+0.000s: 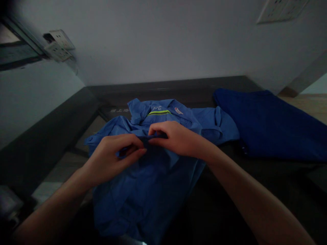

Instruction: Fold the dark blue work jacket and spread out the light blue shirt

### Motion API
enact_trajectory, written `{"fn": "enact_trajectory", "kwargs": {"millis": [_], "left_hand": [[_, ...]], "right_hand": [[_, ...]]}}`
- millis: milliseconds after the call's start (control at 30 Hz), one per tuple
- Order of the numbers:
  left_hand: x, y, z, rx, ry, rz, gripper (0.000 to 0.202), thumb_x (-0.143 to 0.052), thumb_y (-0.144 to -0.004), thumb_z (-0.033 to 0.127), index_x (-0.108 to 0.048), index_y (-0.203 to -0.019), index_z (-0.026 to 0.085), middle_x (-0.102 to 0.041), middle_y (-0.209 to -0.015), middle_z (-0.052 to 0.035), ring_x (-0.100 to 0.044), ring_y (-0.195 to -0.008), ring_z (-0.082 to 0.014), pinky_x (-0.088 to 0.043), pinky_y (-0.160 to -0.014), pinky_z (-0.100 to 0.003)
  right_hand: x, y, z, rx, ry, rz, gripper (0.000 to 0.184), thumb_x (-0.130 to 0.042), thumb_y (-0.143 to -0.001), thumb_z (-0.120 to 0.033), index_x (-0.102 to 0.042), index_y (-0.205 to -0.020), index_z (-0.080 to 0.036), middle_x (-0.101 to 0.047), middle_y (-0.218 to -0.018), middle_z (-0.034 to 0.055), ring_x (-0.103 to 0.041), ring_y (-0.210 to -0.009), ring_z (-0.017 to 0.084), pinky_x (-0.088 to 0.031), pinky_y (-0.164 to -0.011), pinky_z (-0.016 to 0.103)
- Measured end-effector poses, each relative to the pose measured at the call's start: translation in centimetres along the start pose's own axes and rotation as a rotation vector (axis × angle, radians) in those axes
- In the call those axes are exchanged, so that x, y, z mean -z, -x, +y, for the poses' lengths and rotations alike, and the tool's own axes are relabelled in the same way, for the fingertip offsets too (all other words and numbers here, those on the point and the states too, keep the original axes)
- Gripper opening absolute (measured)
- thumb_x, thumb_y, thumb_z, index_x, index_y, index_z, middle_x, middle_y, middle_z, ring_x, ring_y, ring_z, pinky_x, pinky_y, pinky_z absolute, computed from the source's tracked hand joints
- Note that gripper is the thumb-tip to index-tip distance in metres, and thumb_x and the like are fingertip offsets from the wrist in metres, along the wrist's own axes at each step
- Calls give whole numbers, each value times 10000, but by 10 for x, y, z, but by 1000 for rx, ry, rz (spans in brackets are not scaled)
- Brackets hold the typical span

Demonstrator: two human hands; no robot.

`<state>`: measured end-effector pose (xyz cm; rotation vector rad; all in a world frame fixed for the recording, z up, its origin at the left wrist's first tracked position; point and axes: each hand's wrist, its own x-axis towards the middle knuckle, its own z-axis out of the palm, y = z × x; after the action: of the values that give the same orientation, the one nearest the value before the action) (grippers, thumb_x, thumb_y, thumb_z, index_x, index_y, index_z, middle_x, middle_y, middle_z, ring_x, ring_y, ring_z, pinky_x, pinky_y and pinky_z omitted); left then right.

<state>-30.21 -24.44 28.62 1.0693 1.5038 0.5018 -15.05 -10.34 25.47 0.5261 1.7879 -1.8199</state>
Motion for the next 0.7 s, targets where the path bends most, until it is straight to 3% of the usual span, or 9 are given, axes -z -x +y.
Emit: {"fn": "enact_trajectory", "kwargs": {"millis": [133, 267, 700], "left_hand": [[-5, -4, -11, 81, -105, -5, 171, -535, -872, 255, -613, -747, 167, -562, -626, 17, -493, -570, -101, -338, -523, -208], [-6, -7, -16, 114, -118, 13, 176, -528, -880, 262, -621, -764, 166, -582, -639, 8, -499, -572, -109, -339, -523, -215], [-11, -10, -16, 195, 75, 98, 224, -597, -843, 311, -576, -679, 160, -492, -559, 45, -430, -520, -86, -305, -498, -212]], "right_hand": [[-1, 0, -1, -22, 1, 60, 122, -574, -849, -275, -613, -880, -163, -587, -766, -1, -492, -690, 126, -328, -649, 259], [-2, 0, -1, -19, -6, 40, 107, -564, -853, -254, -616, -886, -166, -580, -751, -6, -489, -678, 122, -333, -646, 257], [-4, 0, -5, -46, 28, 73, 95, -573, -840, -200, -635, -896, -155, -617, -803, 13, -523, -729, 137, -343, -676, 266]]}}
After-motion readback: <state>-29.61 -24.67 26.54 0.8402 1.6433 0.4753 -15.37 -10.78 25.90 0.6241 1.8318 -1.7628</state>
